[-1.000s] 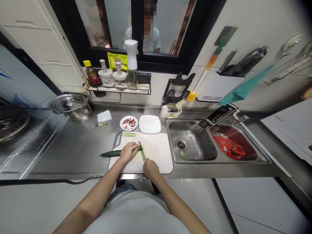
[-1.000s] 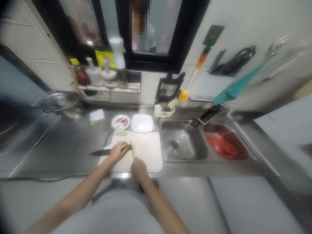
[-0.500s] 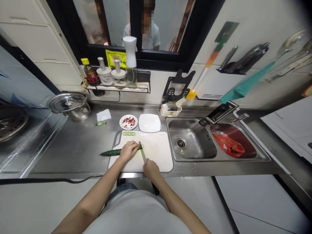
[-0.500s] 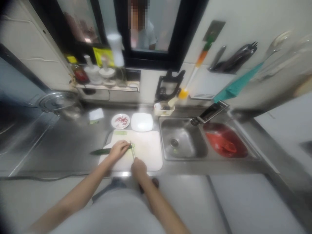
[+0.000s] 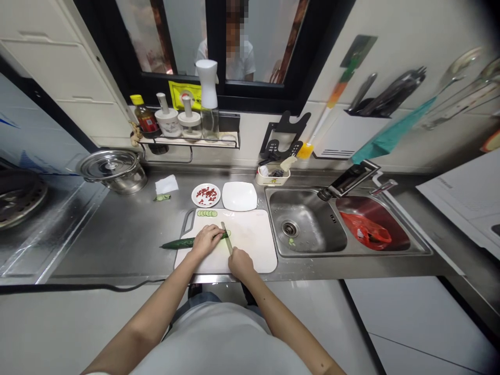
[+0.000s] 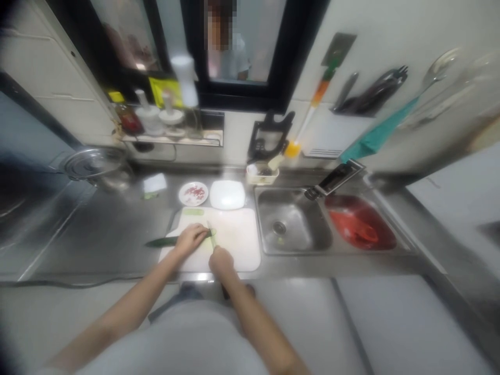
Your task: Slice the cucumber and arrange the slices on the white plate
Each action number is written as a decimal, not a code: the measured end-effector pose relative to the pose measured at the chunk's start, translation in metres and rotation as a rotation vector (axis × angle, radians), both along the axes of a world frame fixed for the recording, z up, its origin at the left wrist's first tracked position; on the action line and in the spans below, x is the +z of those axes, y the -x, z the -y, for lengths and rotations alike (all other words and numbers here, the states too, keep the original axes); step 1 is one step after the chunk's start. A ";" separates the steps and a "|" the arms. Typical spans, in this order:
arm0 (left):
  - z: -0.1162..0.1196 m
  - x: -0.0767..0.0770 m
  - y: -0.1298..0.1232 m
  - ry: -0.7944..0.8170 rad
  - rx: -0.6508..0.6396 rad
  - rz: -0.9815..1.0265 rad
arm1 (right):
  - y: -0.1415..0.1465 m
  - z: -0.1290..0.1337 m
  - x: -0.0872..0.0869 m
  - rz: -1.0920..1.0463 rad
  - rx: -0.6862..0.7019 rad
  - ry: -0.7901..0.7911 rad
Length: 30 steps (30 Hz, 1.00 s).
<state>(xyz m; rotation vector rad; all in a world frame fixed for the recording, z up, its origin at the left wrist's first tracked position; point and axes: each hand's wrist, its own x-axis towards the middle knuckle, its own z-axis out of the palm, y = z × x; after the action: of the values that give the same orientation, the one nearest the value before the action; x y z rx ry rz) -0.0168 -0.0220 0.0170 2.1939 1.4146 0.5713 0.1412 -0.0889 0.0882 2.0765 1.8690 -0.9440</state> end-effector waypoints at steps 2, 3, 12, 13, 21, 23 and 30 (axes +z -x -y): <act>0.000 -0.001 0.000 0.003 0.005 -0.002 | -0.003 0.005 -0.002 0.004 0.004 -0.001; 0.000 -0.001 0.000 0.003 0.009 -0.003 | -0.004 0.008 -0.003 0.003 0.006 -0.002; 0.001 -0.001 -0.001 -0.017 0.013 0.030 | -0.016 0.028 -0.005 -0.002 0.010 0.015; 0.002 -0.001 -0.001 -0.018 0.011 0.036 | -0.018 0.030 -0.004 -0.006 0.012 0.019; 0.000 0.001 -0.002 -0.004 0.019 0.034 | -0.032 0.046 0.012 -0.013 0.055 0.052; -0.001 0.003 -0.002 0.008 0.028 0.014 | -0.037 0.049 0.017 -0.024 0.055 0.061; 0.002 0.015 -0.010 0.047 0.076 -0.114 | -0.066 0.059 0.022 -0.158 -0.043 -0.005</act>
<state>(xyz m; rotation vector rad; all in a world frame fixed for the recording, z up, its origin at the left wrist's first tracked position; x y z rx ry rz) -0.0065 -0.0241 0.0318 2.1737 1.5598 0.4413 0.2069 -0.1480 0.1103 2.1086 1.9091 -1.1452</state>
